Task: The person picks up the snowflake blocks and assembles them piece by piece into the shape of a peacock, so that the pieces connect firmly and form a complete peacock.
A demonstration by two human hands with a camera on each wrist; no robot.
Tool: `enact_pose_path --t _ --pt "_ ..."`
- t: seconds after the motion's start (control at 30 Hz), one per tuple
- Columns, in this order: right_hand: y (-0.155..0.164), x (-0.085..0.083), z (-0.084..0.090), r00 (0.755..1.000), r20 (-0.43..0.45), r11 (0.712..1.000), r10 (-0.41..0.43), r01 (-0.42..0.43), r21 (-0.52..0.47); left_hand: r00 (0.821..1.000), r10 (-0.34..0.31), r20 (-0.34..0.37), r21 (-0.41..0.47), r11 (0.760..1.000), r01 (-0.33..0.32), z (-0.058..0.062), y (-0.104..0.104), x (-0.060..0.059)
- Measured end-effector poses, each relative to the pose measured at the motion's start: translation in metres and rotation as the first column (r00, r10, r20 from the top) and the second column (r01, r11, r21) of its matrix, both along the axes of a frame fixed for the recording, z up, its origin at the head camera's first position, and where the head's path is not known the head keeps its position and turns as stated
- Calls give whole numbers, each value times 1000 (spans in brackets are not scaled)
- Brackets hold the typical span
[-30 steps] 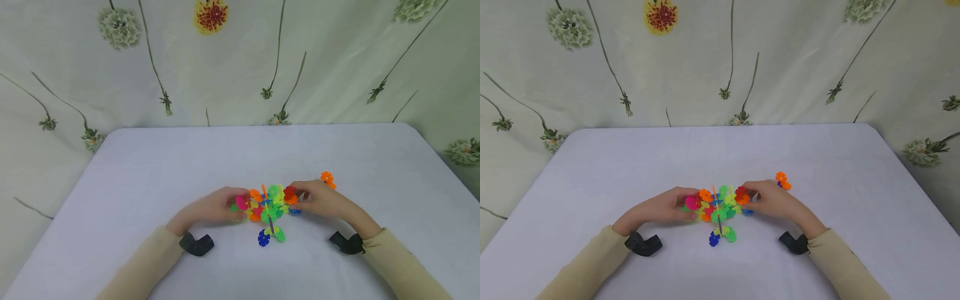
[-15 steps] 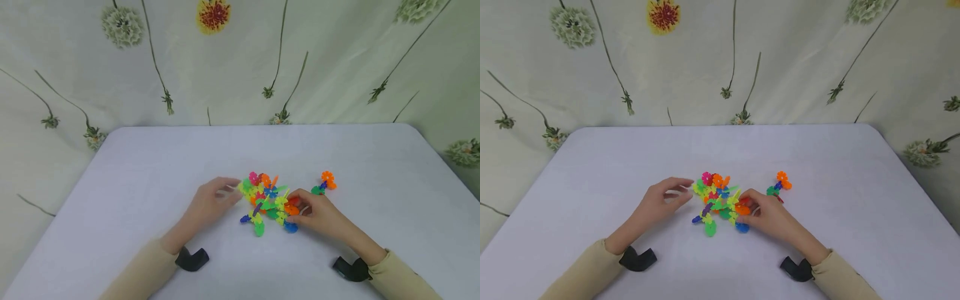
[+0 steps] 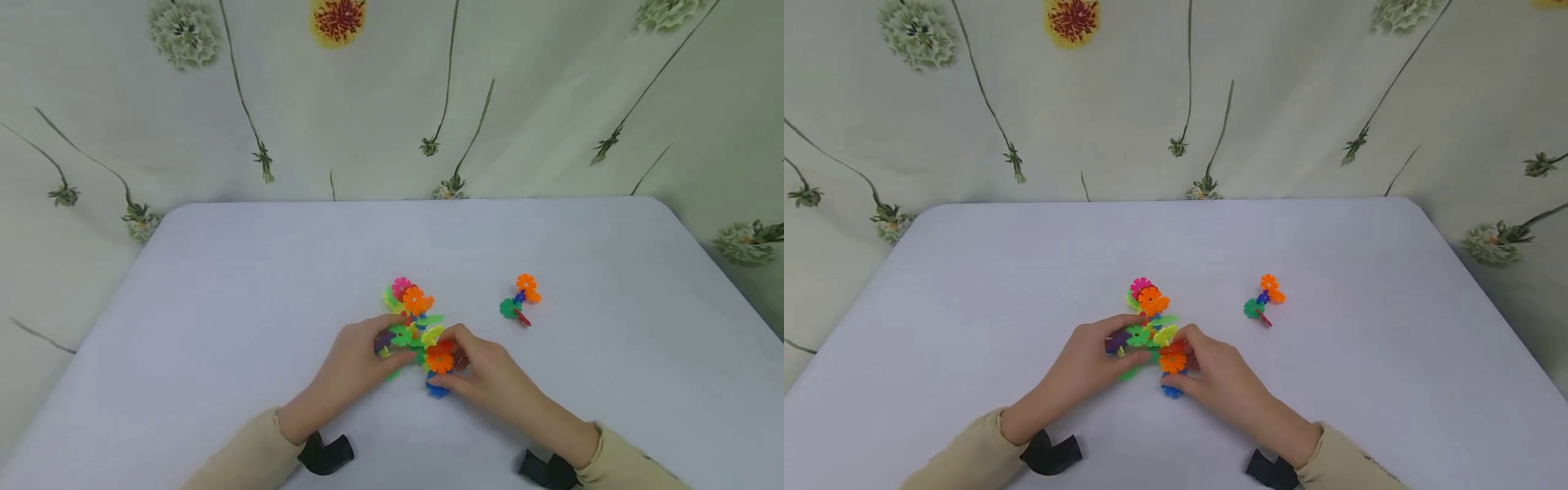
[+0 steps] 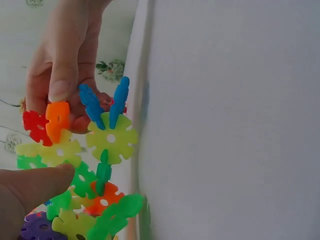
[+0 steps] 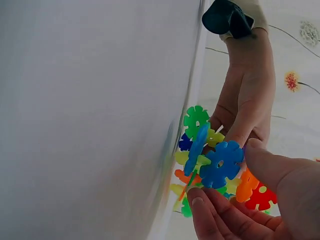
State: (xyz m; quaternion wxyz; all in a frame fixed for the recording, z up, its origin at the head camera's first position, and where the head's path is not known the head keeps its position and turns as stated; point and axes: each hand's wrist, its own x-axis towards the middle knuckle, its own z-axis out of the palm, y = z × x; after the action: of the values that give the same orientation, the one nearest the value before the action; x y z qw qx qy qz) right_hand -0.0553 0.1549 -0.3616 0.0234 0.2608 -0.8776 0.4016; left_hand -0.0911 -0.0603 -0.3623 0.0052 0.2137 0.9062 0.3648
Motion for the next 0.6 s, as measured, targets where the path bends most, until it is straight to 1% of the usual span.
enact_pose_path --t 0.07,0.13,0.23,0.33,0.4,0.47,0.5,0.53,0.57,0.6 --pt "-5 1 1 1000 0 1000 27 -27 4 1000 27 -5 43 999 -27 -3 -5 -1" --pt "-6 3 2 999 7 999 34 -34 15 1000 26 1 85 996 -26 -7 -9 -3" --pt "-5 4 4 999 9 998 41 -41 37 1000 -2 15 141 990 0 -9 -13 -6" --pt "-1 4 7 998 10 997 60 -60 55 999 -30 34 175 984 23 -11 -15 -9" --pt "5 1 11 996 27 995 85 -87 51 998 -47 52 203 978 36 -11 -16 -11" --pt "17 -6 17 995 11 995 98 -98 24 994 -68 87 238 970 45 -13 -18 -14" --pt "26 -11 19 996 -6 996 86 -86 -2 991 -80 103 257 965 51 -14 -20 -16" --pt "37 -17 22 998 -26 998 54 -55 -29 988 -93 121 281 958 56 -15 -21 -18" --pt "49 -24 24 999 -46 998 -3 1 -57 985 -101 138 302 952 56 -15 -22 -19" --pt "63 -31 25 995 -62 994 -79 74 -81 982 -108 153 323 945 54 -16 -24 -21"
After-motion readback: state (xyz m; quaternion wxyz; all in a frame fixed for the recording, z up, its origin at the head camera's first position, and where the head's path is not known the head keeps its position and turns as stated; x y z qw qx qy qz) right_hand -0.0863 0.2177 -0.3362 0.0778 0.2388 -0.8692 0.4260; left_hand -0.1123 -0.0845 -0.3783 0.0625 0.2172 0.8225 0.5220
